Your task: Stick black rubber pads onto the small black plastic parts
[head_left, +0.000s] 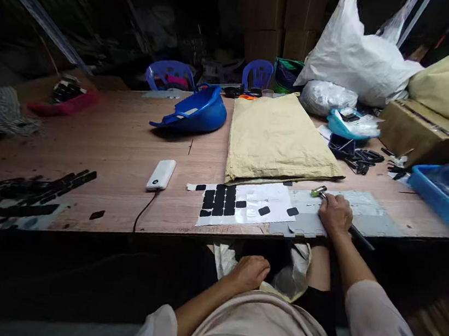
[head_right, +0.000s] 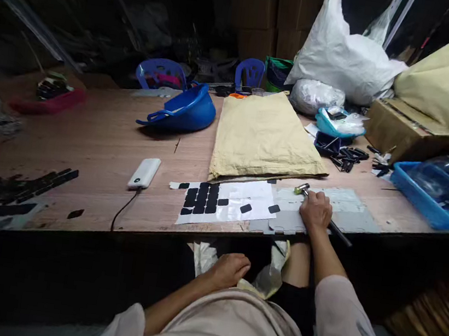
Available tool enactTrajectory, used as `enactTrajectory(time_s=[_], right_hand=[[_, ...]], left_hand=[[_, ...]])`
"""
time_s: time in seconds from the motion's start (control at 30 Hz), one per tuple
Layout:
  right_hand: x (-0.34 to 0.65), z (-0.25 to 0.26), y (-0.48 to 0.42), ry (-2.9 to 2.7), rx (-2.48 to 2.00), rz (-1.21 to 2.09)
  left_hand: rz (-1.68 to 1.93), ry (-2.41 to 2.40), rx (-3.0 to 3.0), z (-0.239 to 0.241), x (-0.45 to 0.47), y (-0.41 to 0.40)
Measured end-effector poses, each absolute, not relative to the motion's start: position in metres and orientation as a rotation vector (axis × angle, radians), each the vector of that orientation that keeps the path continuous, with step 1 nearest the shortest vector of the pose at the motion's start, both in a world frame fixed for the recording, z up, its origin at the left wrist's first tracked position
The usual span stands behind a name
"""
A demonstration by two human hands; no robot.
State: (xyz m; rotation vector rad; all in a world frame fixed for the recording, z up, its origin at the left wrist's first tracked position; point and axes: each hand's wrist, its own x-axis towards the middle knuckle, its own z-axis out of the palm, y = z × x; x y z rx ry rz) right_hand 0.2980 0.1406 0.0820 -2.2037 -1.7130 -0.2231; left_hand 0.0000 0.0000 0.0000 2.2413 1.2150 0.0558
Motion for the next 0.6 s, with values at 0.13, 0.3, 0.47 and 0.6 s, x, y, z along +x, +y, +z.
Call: enactTrajectory(time_s=[0.13, 0.3, 0.47, 0.6], right_hand=[[0.297, 0.081, 0.141, -1.608, -2.115, -0.139], [0.308, 0.089, 0.148, -1.489, -2.089, -0.046], [0.322, 0.107, 0.096, -1.45, -1.792, -0.175], [0.309, 0.071, 0.009, -1.318, -1.734, -0.044]], left_hand=[[0.367, 1.12, 2.306, 0.018, -0.008, -0.005], [1.049, 1.185, 2.345, 0.057, -0.029, 0.012], [1.289, 1.588, 2.262, 0.075, -0.062, 0.059], [1.285, 1.806, 2.238, 0.064, -0.074, 0.08]])
